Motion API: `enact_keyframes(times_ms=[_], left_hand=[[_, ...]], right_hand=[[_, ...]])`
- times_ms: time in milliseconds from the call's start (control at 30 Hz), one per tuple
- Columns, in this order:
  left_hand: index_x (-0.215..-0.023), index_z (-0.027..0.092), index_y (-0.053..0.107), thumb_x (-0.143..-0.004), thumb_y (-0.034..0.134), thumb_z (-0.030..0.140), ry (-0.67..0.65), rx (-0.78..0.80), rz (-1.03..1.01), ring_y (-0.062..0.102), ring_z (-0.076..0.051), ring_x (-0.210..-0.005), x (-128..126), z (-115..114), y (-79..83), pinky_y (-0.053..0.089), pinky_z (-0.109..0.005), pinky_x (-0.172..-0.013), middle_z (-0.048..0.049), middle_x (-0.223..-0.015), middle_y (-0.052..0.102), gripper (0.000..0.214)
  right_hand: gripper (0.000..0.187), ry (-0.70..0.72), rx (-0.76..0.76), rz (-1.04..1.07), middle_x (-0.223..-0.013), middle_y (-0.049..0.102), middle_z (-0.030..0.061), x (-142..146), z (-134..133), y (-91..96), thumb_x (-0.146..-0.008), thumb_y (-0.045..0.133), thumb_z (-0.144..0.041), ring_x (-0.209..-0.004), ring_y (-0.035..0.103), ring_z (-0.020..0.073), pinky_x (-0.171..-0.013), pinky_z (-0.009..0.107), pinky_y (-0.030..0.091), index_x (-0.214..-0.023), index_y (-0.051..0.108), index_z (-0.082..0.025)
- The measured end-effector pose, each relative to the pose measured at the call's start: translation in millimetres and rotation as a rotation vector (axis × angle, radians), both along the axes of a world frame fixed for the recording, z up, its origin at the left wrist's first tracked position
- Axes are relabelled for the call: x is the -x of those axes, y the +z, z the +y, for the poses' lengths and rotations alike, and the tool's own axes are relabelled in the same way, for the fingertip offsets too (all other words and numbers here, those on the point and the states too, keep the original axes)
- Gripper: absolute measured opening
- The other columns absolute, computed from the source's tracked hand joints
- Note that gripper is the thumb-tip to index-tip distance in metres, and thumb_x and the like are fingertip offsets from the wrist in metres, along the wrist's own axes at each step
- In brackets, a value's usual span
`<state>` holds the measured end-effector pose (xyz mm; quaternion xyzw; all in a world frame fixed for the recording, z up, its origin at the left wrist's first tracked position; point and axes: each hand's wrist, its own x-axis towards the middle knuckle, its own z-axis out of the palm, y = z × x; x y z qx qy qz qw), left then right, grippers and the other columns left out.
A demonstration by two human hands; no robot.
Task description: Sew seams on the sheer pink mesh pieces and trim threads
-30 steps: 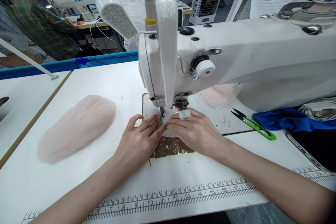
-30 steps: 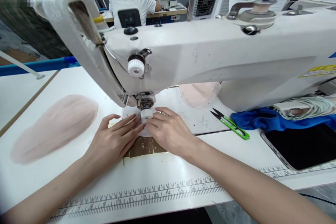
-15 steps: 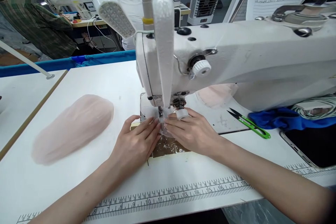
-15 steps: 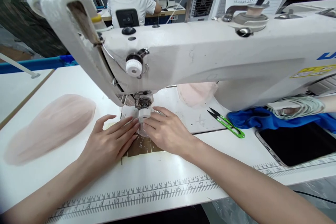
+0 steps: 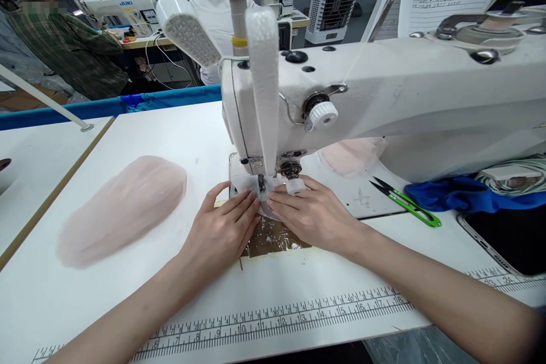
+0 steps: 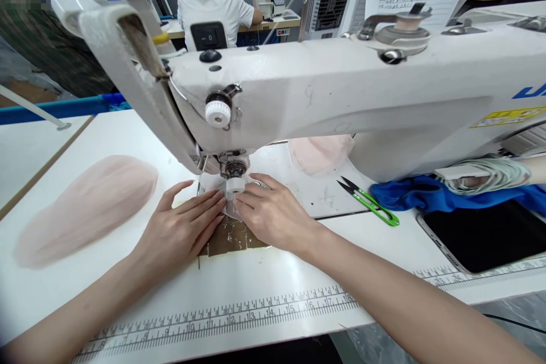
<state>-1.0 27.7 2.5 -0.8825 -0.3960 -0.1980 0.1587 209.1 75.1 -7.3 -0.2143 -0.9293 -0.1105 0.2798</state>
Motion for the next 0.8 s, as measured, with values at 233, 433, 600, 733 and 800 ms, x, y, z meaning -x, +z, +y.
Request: enact_keyframes(times_ms=[233,433,600,733,800], left_hand=[[-0.11,0.01,0.068,-0.095,0.049,0.014,0.005,0.016,-0.004,0.069,-0.023,-0.103,-0.2,4.4,0.3,0.037,-0.051,-0.105,-0.0104,-0.108,0.073,0.024],[-0.111,0.013,0.068,-0.095,0.049,0.015,0.025,0.027,-0.016,0.069,-0.023,-0.103,-0.6,7.1,-2.0,0.037,-0.051,-0.106,-0.0097,-0.109,0.073,0.025],[-0.112,0.013,0.068,-0.095,0.049,0.016,0.03,0.02,-0.027,0.069,-0.024,-0.103,-0.8,9.4,-3.2,0.036,-0.052,-0.106,-0.0103,-0.109,0.073,0.025],[-0.113,0.014,0.067,-0.095,0.049,0.016,0.027,0.016,-0.026,0.069,-0.024,-0.103,-0.2,10.7,-4.8,0.037,-0.052,-0.105,-0.0102,-0.11,0.073,0.026],[-0.112,0.013,0.068,-0.095,0.049,0.016,0.026,0.008,-0.023,0.069,-0.024,-0.102,-0.3,10.6,-5.3,0.037,-0.052,-0.105,-0.0112,-0.109,0.073,0.026]], right_hand=[[0.022,-0.025,0.006,-0.062,-0.094,0.076,0.0038,1.5,3.3,1.6,-0.092,0.05,-0.01,-0.082,0.067,0.0159,-0.097,0.037,0.045,-0.093,0.071,-0.016],[0.022,-0.043,0.015,-0.094,-0.096,0.075,0.0047,2.3,7.3,0.9,-0.093,0.049,-0.012,-0.085,0.067,0.0169,-0.095,0.039,0.047,-0.094,0.071,-0.016],[0.026,-0.064,-0.005,-0.089,-0.091,0.076,0.0047,3.2,8.9,1.4,-0.096,0.046,-0.015,-0.083,0.066,0.0169,-0.097,0.039,0.046,-0.093,0.072,-0.016],[0.026,-0.082,-0.028,-0.093,-0.089,0.076,0.0036,3.7,10.0,1.2,-0.097,0.047,-0.016,-0.082,0.066,0.0165,-0.096,0.039,0.046,-0.091,0.072,-0.017],[0.023,-0.083,-0.032,-0.107,-0.092,0.076,0.0031,3.5,10.5,0.6,-0.096,0.049,-0.015,-0.083,0.066,0.0161,-0.096,0.038,0.046,-0.09,0.071,-0.017]])
